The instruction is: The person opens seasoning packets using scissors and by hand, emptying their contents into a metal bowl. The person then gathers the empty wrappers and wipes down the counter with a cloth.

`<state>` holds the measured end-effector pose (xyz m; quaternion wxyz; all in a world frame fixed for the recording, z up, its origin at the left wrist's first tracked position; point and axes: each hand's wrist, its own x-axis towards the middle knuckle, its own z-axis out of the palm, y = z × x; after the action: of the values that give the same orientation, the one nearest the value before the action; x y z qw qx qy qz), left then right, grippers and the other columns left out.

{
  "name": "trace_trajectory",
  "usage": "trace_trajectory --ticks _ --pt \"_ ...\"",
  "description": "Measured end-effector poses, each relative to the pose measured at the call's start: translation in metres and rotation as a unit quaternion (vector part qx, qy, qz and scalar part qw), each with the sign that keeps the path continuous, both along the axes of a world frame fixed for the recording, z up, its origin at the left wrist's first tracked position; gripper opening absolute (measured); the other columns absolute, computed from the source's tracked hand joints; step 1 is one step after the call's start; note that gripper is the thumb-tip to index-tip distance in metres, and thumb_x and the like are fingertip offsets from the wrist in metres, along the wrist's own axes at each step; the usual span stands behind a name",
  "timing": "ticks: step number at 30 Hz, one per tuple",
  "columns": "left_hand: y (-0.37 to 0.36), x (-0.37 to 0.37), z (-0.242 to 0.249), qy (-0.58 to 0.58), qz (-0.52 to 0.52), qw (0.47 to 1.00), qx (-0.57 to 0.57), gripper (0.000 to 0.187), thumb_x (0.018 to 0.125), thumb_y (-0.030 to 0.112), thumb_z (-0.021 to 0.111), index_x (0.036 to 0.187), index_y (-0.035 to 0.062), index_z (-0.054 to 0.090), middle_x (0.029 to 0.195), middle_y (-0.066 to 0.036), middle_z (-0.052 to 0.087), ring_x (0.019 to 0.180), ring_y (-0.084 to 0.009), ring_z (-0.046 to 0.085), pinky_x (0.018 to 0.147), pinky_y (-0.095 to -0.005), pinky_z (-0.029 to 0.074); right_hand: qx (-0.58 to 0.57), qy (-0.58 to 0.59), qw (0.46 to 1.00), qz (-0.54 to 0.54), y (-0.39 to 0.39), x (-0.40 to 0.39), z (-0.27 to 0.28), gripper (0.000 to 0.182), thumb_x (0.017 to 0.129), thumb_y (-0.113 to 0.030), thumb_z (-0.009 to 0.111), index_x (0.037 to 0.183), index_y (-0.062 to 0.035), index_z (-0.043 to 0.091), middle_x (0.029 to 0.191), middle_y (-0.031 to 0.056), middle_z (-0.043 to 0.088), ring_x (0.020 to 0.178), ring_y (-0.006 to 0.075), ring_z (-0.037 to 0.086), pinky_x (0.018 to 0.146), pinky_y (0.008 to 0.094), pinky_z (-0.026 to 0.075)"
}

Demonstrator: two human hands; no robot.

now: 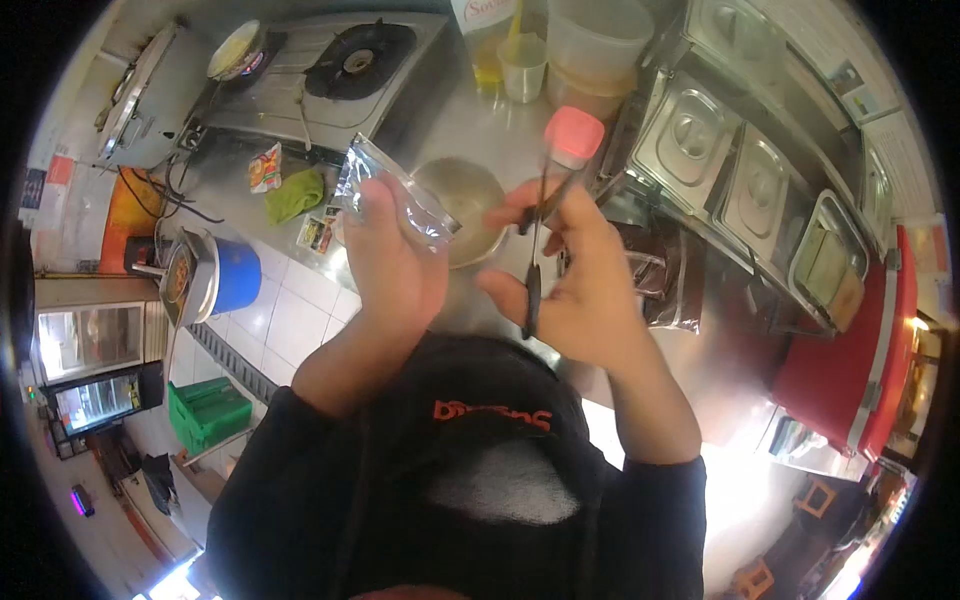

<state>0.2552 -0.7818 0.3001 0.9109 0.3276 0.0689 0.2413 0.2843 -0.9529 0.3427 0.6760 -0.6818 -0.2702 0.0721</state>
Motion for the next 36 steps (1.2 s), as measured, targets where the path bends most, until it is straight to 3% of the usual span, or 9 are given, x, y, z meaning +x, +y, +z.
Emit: trace_trajectory --ticks 2,9,11,13,16,23,32,34,36 --pt "0.015 0.007 -0.002 0.018 -0.012 0.999 0.03 0.032 0.1 0.04 0.055 0.114 0.0129 0.048 0.105 0.002 0.054 0.099 -0.0159 0.056 0.085 -0.0402 0.049 -0.164 0.028 0.986 -0.014 -0.003 -0.005 0.013 0.061 0.066 -0.005 0.079 0.119 -0.0064 0.051 0.104 0.0061 0.067 0.099 0.0168 0.063 0.078 0.0314 0.049" --pt "0.052 0.013 -0.014 0.104 -0.074 0.991 0.047 0.043 0.098 0.045 0.056 0.121 0.0104 0.048 0.113 -0.001 0.055 0.106 -0.0164 0.056 0.091 -0.0389 0.048 -0.36 0.025 0.931 -0.049 0.033 -0.028 0.017 0.068 0.063 -0.004 0.078 0.124 -0.0072 0.049 0.107 0.0066 0.062 0.099 0.017 0.062 0.067 0.027 0.047" --pt "0.057 0.018 -0.02 0.165 -0.071 0.983 0.049 0.046 0.097 0.047 0.056 0.122 0.0099 0.047 0.114 -0.002 0.056 0.106 -0.0169 0.056 0.092 -0.039 0.048 -0.37 0.023 0.926 -0.071 0.046 -0.029 0.017 0.069 0.063 -0.008 0.082 0.124 -0.0066 0.05 0.103 0.0074 0.06 0.094 0.0183 0.061 0.064 0.028 0.045" --pt "0.066 0.024 -0.029 0.043 -0.141 0.989 0.021 0.049 0.096 0.05 0.057 0.12 0.0078 0.049 0.111 -0.004 0.057 0.103 -0.0178 0.058 0.092 -0.0395 0.048 -0.37 0.048 0.926 -0.047 0.06 -0.027 0.028 0.065 0.068 -0.015 0.084 0.121 -0.0051 0.048 0.094 0.015 0.061 0.092 0.0343 0.057 0.078 0.0413 0.047" --pt "0.066 0.028 -0.021 0.053 -0.14 0.987 -0.053 0.03 0.096 0.036 0.064 0.094 0.0083 0.053 0.084 0.002 0.054 0.073 -0.0074 0.05 0.07 -0.0261 0.047 -0.399 0.023 0.915 -0.057 0.074 -0.025 0.022 0.066 0.067 -0.025 0.088 0.116 -0.0049 0.049 0.087 0.0122 0.061 0.089 0.0317 0.057 0.074 0.0408 0.047" --pt "0.081 0.031 -0.061 0.019 -0.189 0.98 -0.054 0.029 0.098 0.035 0.061 0.095 0.0076 0.051 0.079 0.001 0.05 0.073 -0.0093 0.052 0.068 -0.0278 0.048 -0.413 0.042 0.905 -0.098 0.098 -0.024 0.009 0.062 0.064 -0.032 0.089 0.105 -0.0035 0.051 0.073 0.0106 0.06 0.075 0.0291 0.061 0.067 0.0405 0.049" --pt "0.092 0.034 -0.079 0.097 -0.247 0.951 -0.157 0.024 0.096 0.026 0.049 0.104 0.0047 0.056 0.096 -0.007 0.063 0.086 -0.0205 0.061 0.079 -0.0378 0.05 -0.433 0.037 0.889 -0.144 0.107 -0.024 -0.002 0.061 0.061 -0.033 0.092 0.095 -0.0027 0.053 0.058 0.0052 0.05 0.053 0.0191 0.053 0.051 0.0326 0.042" --pt "0.094 0.036 -0.094 0.092 -0.262 0.945 -0.171 0.04 0.092 0.036 0.047 0.118 0.0075 0.057 0.112 -0.008 0.063 0.106 -0.025 0.059 0.092 -0.0435 0.044 -0.437 0.047 0.887 -0.145 0.109 -0.024 -0.003 0.06 0.061 -0.034 0.092 0.094 -0.0029 0.053 0.057 0.0049 0.05 0.051 0.019 0.052 0.05 0.0325 0.041" --pt "0.097 0.038 -0.109 0.089 -0.269 0.946 -0.158 0.04 0.093 0.036 0.046 0.118 0.0073 0.057 0.113 -0.008 0.063 0.107 -0.0252 0.059 0.093 -0.0435 0.044 -0.477 0.064 0.867 -0.129 0.11 -0.022 -0.002 0.059 0.063 -0.035 0.089 0.095 -0.0009 0.053 0.064 0.013 0.062 0.065 0.0345 0.064 0.061 0.0407 0.05"
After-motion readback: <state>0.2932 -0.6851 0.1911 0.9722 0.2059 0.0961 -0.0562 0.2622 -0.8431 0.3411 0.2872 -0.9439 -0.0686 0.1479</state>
